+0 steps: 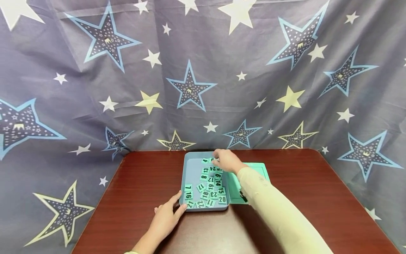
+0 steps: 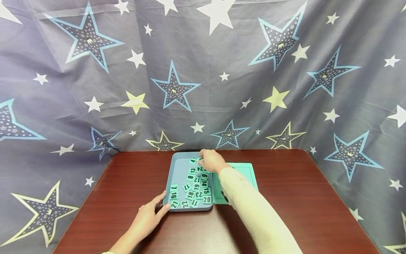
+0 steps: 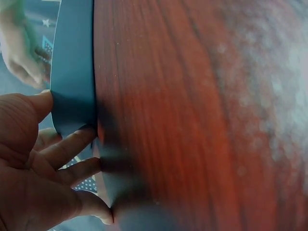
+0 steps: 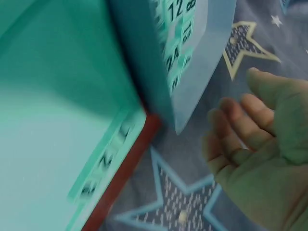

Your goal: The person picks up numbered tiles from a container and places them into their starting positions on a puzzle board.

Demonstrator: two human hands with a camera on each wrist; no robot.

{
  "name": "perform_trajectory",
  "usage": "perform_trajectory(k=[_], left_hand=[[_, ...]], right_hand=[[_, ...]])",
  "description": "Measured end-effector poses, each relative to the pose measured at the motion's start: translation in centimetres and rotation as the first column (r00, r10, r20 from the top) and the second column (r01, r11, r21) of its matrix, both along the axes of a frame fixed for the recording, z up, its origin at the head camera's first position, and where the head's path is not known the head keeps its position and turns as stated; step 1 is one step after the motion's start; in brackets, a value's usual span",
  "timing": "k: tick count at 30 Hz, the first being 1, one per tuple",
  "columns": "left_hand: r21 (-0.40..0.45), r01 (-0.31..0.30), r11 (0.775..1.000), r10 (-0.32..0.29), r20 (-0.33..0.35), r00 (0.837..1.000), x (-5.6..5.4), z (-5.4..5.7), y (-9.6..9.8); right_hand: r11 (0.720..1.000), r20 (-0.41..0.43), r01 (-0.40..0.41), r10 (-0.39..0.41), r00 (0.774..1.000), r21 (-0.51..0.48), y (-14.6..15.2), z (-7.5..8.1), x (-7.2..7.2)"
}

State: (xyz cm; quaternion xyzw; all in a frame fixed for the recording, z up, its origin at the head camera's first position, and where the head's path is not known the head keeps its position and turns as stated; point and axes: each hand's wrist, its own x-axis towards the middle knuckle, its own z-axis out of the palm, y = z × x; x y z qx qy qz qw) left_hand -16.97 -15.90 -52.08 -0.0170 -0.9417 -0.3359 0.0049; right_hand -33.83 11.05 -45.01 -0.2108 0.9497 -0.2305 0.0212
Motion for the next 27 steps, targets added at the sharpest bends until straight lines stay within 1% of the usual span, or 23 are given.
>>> perform_trajectory(k=[1,3,6,8,10,14,16,19,21,23,27], left_hand=[[0.005,0.001,1.000,-0.001,0.001,1.000,0.0,0.0,0.2],[0.009,0.006,1.000,-0.006,-0.006,1.000,0.0,-0.1,0.5],[0.019,0.009,1.000,-0.009,-0.011,1.000,0.1,-0.2,0.8],[0.020,0.017,1.000,-0.017,-0.019,1.000,0.2,-0.4,1.0],[0.020,0.015,1.000,-0.015,-0.020,1.000,0.4,-0.4,1.0],[0.005,0.002,1.000,-0.002,-0.031,1.000,0.7,-0.4,0.9],[-0.003,0.000,1.000,0.000,-0.034,0.999,0.8,-0.3,0.8],[-0.011,0.004,1.000,-0.004,-0.038,0.999,0.8,-0.3,0.7],[-0.014,0.004,1.000,-0.005,-0.040,0.999,0.7,-0.3,0.7],[-0.013,-0.001,1.000,0.000,-0.046,0.999,0.5,-0.3,0.5],[-0.014,-0.011,1.000,0.010,-0.057,0.998,0.3,-0.2,0.2]], right_hand=[[0.999,-0.001,-0.007,0.008,1.000,0.052,-0.7,-0.3,-0.3],[0.985,-0.017,-0.009,0.012,1.000,0.173,-1.9,-1.0,-0.7],[0.950,-0.028,0.015,-0.006,1.000,0.313,-3.2,-2.2,-1.1],[0.928,-0.009,0.034,-0.032,0.999,0.371,-3.8,-3.0,-1.2],[0.923,0.032,0.038,-0.054,0.998,0.382,-4.3,-3.5,-1.2],[0.922,0.095,0.022,-0.063,0.993,0.386,-4.9,-4.1,-1.5],[0.914,0.131,0.014,-0.073,0.989,0.405,-5.1,-4.3,-1.6],[0.898,0.155,0.004,-0.081,0.985,0.440,-5.3,-4.2,-1.6],[0.884,0.137,-0.005,-0.067,0.988,0.467,-5.5,-4.1,-1.5],[0.867,0.092,-0.014,-0.037,0.995,0.498,-5.9,-4.0,-1.3],[0.810,0.004,-0.039,0.045,0.999,0.586,-7.3,-3.8,-0.7]])
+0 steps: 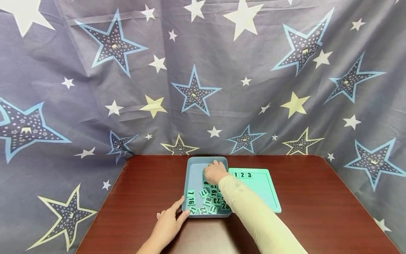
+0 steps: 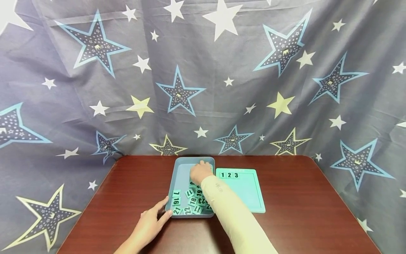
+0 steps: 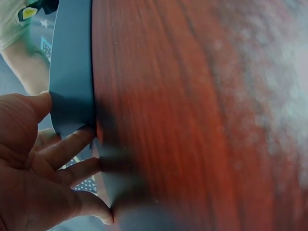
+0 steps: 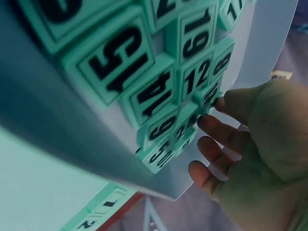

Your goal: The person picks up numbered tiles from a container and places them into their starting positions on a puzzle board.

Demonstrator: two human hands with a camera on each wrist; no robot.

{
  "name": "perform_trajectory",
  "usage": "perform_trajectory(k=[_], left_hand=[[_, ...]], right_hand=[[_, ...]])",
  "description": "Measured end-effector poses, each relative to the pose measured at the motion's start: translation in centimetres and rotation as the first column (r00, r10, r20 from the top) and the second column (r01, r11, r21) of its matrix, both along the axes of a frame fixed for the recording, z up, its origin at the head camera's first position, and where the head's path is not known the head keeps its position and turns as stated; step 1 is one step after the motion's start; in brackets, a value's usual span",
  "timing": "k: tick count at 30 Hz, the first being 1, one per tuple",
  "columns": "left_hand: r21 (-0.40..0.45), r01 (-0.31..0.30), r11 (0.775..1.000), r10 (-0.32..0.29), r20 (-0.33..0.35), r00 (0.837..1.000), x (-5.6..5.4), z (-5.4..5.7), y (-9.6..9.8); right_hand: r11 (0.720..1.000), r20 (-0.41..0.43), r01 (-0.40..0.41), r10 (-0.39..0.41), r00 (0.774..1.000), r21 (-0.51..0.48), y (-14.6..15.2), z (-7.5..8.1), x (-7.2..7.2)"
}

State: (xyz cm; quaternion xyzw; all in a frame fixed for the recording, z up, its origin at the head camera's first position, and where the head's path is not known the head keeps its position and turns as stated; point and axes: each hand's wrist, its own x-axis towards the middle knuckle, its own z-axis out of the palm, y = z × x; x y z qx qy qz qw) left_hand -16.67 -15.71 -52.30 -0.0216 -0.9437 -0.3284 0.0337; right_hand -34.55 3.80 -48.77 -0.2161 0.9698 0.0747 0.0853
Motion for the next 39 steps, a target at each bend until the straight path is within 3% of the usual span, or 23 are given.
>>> perform_trajectory(k=[5,10,16,20,25,32,39], left_hand=[[-0.010,-0.004,1.000,0.004,-0.009,1.000,0.1,0.0,-0.1],[0.000,0.003,1.000,-0.003,-0.003,1.000,0.0,0.2,0.0],[-0.009,0.005,1.000,-0.005,0.010,1.000,-0.2,0.5,0.0],[-0.022,0.006,1.000,-0.005,0.008,1.000,-0.1,0.4,0.0],[-0.020,0.000,1.000,0.000,0.006,1.000,0.0,0.2,0.1],[-0.015,0.007,1.000,-0.007,0.015,1.000,-0.1,0.1,0.3],[-0.013,0.010,1.000,-0.010,0.020,1.000,-0.2,0.2,0.2]], right_hand=[[0.992,-0.055,-0.101,0.106,0.993,0.079,-1.4,0.0,1.6],[0.981,-0.054,-0.157,0.164,0.985,0.114,-1.6,0.1,3.5],[0.980,-0.012,-0.185,0.186,0.982,0.067,-0.8,0.7,5.4],[0.977,-0.018,-0.196,0.195,0.981,-0.084,-0.1,1.1,5.1],[0.944,-0.105,-0.240,0.221,0.970,-0.228,0.5,1.0,4.3],[0.913,-0.152,-0.273,0.237,0.960,-0.303,0.8,-0.1,3.5],[0.910,-0.167,-0.284,0.243,0.956,-0.301,0.7,-0.8,3.1]])
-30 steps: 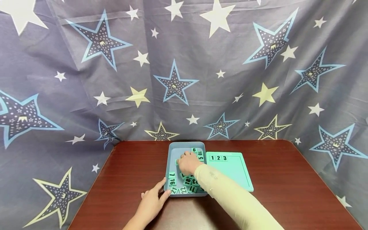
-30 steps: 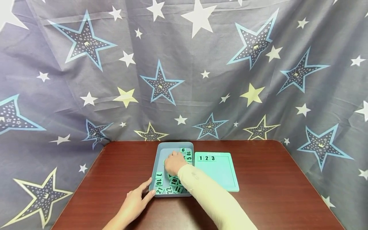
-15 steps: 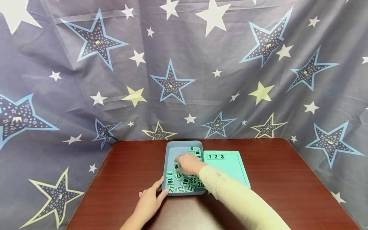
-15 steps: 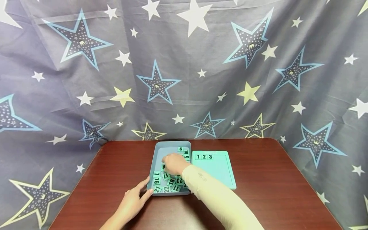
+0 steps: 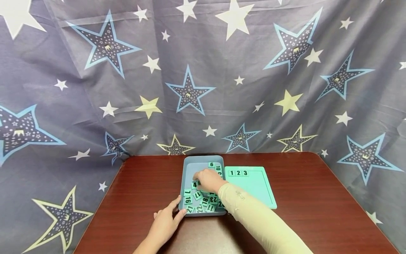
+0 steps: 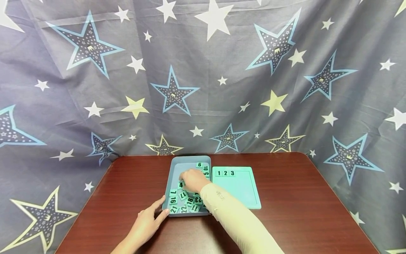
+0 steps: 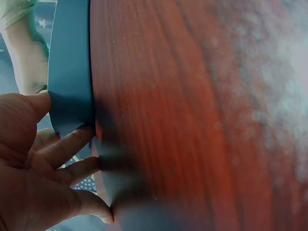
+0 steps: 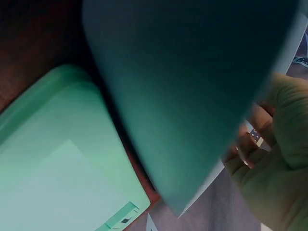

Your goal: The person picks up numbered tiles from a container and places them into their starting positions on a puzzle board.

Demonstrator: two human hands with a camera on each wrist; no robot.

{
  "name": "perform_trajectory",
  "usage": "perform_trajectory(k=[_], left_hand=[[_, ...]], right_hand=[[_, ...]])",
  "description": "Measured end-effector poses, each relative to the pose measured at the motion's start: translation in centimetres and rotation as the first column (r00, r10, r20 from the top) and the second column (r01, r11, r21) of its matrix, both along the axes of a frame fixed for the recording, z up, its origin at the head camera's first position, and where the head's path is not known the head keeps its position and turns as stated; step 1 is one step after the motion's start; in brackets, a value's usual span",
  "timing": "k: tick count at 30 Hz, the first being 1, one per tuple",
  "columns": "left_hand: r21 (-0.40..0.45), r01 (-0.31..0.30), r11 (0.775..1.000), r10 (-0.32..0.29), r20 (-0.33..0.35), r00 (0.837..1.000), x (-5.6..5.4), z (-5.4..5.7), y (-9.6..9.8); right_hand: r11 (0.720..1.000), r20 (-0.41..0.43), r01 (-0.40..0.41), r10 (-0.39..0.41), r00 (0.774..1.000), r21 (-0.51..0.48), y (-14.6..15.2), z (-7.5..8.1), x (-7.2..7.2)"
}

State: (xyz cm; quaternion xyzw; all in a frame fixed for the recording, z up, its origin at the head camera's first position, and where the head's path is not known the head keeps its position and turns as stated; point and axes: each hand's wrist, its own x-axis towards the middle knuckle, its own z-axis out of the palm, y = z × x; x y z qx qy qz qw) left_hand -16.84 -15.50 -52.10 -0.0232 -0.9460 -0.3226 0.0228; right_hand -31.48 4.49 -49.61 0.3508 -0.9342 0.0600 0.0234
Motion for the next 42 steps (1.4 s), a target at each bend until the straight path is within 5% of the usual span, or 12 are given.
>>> perform_trajectory(k=[7,11,15,20,28,42], left_hand=[[-0.005,0.003,1.000,-0.003,-0.002,1.000,0.2,0.0,0.0],[0.004,0.001,1.000,-0.001,0.008,1.000,0.1,0.0,0.1],[0.015,-0.009,1.000,0.009,0.021,1.000,0.0,-0.1,0.2],[0.010,-0.010,1.000,0.010,0.023,1.000,0.0,-0.2,0.2],[0.008,-0.010,1.000,0.010,0.028,1.000,-0.1,-0.2,0.0],[-0.010,0.000,1.000,0.000,0.038,0.999,-0.4,0.1,-0.1]], right_hand=[[1.000,-0.065,-0.005,0.004,0.998,-0.011,0.3,-0.4,-0.1],[0.993,-0.038,-0.011,0.007,0.999,-0.121,1.9,1.2,0.0],[0.977,-0.052,0.005,-0.017,0.998,-0.215,5.7,3.4,-0.4],[0.948,-0.029,0.131,-0.145,0.989,-0.289,12.8,4.3,-1.0],[0.887,0.127,0.379,-0.358,0.925,-0.264,22.2,2.2,-0.7],[0.916,0.004,0.335,-0.343,0.939,-0.222,22.9,-1.1,-0.7]])
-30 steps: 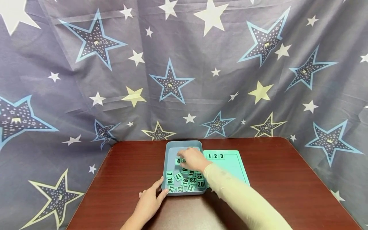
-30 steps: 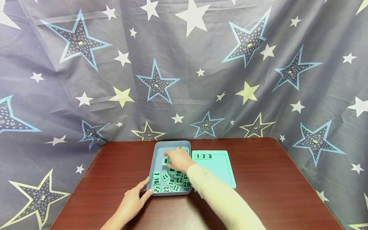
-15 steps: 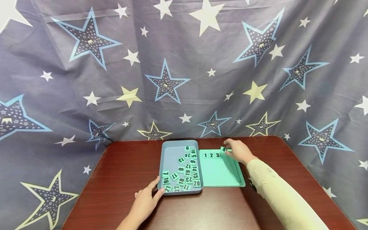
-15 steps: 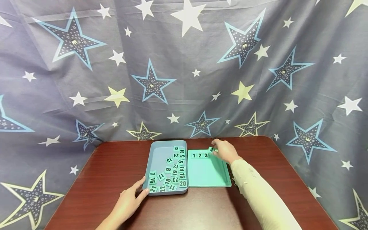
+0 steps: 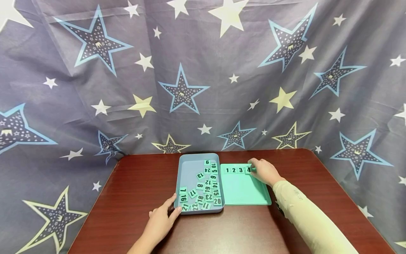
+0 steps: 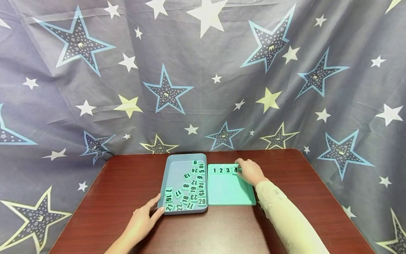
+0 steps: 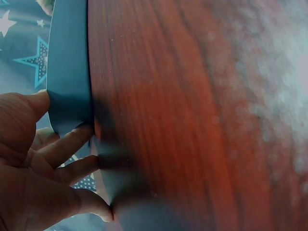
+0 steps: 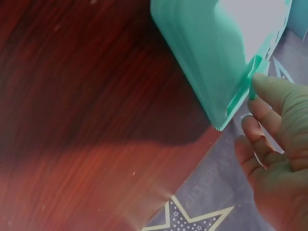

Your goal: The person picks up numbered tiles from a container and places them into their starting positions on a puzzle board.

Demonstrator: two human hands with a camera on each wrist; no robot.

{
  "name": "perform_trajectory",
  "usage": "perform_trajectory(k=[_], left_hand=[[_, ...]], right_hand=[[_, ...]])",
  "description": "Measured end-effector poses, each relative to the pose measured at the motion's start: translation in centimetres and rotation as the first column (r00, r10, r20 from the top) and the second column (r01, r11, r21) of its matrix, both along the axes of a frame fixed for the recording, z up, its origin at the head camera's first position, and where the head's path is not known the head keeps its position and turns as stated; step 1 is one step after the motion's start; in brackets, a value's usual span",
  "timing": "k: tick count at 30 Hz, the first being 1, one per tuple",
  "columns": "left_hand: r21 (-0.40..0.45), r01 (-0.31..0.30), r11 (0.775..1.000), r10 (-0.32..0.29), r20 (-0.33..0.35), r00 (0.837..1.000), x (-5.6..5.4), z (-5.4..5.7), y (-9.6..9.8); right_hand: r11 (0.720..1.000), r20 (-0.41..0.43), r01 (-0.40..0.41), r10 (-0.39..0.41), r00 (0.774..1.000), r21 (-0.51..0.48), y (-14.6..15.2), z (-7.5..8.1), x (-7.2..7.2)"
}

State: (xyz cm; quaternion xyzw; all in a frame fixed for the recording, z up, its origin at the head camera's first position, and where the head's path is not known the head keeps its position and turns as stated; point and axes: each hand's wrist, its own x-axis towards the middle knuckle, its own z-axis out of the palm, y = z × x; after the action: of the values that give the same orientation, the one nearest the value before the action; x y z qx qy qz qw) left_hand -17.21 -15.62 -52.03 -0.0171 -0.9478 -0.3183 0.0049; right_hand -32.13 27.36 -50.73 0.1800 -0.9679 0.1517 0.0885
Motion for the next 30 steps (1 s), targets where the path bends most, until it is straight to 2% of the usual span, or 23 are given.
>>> perform_trajectory(k=[5,9,13,22,30], left_hand=[[-0.003,0.002,1.000,-0.002,0.001,1.000,0.0,0.0,0.1],[-0.001,-0.001,1.000,0.001,0.004,1.000,0.1,0.0,0.1],[-0.001,-0.004,1.000,0.004,-0.002,1.000,0.1,0.0,0.0],[0.006,-0.002,1.000,0.002,-0.017,1.000,0.2,0.0,0.0],[0.010,-0.003,1.000,0.003,-0.014,1.000,0.2,-0.1,0.0]], right_hand=[[1.000,-0.010,-0.001,0.001,1.000,0.019,-0.4,-0.8,-0.2],[0.999,-0.005,0.032,-0.031,0.999,0.025,-0.5,-1.2,-0.3],[0.997,-0.010,0.074,-0.073,0.997,0.021,-0.8,-1.3,-0.4],[0.993,-0.049,0.114,-0.112,0.993,0.040,-1.2,-1.8,-0.6],[0.994,-0.035,0.108,-0.107,0.994,0.032,-1.3,-1.6,-0.4]])
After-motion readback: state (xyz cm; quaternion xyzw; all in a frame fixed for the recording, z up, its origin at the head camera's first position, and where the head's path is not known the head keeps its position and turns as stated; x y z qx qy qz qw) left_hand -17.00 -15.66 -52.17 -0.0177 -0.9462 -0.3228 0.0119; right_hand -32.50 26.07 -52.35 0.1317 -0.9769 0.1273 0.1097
